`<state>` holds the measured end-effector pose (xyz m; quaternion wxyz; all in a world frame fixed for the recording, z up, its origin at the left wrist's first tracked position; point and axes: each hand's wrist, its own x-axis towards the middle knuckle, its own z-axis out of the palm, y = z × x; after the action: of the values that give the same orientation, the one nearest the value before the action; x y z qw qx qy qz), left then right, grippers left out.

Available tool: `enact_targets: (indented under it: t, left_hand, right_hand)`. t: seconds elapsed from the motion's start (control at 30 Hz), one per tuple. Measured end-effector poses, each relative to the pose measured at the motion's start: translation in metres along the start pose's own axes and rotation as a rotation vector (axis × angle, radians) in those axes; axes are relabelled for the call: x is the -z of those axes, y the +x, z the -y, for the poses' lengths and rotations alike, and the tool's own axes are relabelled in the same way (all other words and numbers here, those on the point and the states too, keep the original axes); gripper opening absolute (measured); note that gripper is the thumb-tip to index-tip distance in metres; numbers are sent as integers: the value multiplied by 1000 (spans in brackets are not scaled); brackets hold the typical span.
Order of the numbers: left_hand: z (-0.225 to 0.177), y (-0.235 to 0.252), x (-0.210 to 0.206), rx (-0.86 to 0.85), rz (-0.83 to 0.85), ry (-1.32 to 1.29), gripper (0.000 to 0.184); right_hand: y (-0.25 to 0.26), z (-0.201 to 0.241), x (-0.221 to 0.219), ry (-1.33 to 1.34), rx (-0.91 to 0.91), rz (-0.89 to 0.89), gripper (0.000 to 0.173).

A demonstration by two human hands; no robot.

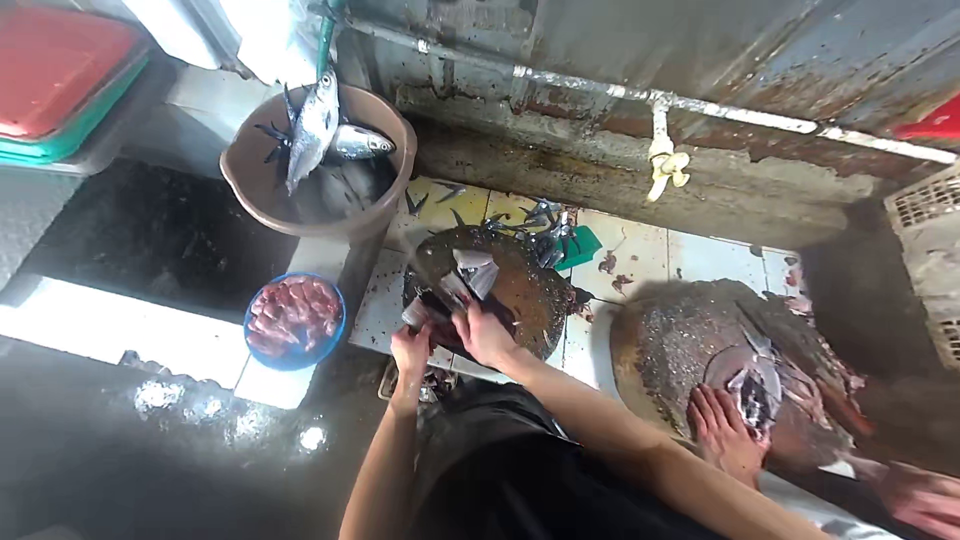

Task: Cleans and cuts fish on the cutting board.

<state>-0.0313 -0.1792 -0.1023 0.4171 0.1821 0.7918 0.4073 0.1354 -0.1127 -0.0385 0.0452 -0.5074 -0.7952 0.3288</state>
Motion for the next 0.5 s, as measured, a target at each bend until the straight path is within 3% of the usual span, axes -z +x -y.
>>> enact_targets:
  t: [0.03,0.1,0.17,0.27,0.37,0.4,0.5]
  left_hand:
    - [0,-4,0,-12,-4,8,33]
    - [-9,-2,-1,-28,-24,20,33]
    - [-1,-11,0,2,-22,-15,32]
    - [7,-14,1,16,1,-128,31]
    - [11,-17,1,-6,0,-153,30]
    - [11,-18,1,-13,-8,-146,29]
    - [9,-25,0,-16,-25,-164,29]
  right_hand:
    - [8,-3,-9,-45,-118,178,58]
    - [27,8,4,-10,-203,268,60]
    - [18,24,28,78,-169,201,59]
    - [7,41,57,182,52,-64,51]
    - [-2,21,42,220,229,-229,47]
    - [-4,7,28,167,195,-175,49]
    - [0,-14,3,-52,-116,257,56]
